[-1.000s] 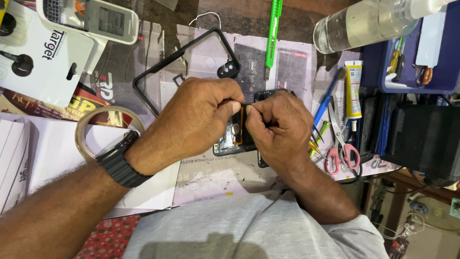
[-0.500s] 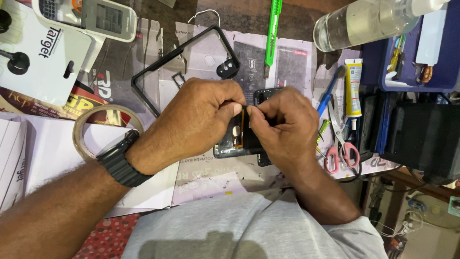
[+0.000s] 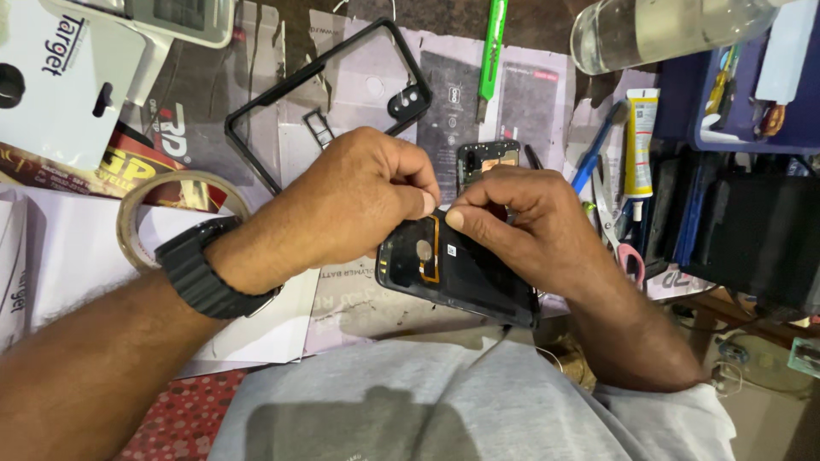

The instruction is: The person performs a mobile phone repair by handling a phone chassis, internal components, and adhesive tape. The person cuts a piece of tape using scissors, applies it to the device, and then uses a small tool to press and align internal components and cables within the phone body.

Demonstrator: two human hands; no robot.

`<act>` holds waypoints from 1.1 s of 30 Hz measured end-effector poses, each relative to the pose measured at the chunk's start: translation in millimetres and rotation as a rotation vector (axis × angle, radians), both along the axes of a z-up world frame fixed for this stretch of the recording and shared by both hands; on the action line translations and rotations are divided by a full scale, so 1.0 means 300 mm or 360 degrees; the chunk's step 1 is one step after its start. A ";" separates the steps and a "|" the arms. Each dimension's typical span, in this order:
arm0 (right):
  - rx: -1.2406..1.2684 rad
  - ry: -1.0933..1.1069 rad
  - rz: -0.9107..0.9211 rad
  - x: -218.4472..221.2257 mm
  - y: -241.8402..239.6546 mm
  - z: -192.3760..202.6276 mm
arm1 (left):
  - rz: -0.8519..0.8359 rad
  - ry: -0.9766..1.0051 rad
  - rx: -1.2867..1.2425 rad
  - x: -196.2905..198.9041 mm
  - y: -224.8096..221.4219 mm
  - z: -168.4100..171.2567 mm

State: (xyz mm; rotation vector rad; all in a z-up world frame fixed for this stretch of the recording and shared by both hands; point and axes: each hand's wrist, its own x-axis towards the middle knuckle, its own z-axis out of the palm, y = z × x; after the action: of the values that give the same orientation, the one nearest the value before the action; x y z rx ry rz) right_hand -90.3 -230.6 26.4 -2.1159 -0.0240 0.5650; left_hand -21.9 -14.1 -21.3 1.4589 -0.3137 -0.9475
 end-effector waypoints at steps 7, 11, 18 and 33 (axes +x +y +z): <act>0.0350 0.0324 -0.0088 0.002 -0.013 -0.043 | -0.0041 0.0376 0.0036 0.018 0.003 0.002; 0.0408 0.0349 -0.0081 -0.003 -0.026 -0.057 | -0.0054 0.0399 0.0074 0.025 0.004 0.002; 0.0458 0.0404 -0.0094 -0.003 -0.047 -0.071 | -0.0056 0.0443 0.0064 0.026 0.003 -0.003; 0.0253 -0.0080 0.0133 -0.013 -0.061 0.004 | -0.0073 0.0430 0.0005 0.035 0.019 0.002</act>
State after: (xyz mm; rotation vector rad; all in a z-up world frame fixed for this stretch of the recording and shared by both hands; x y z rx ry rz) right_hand -94.3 -249.0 27.6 -1.9807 -0.1806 0.5410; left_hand -11.4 -8.4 -20.7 1.3117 -0.1472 -1.1677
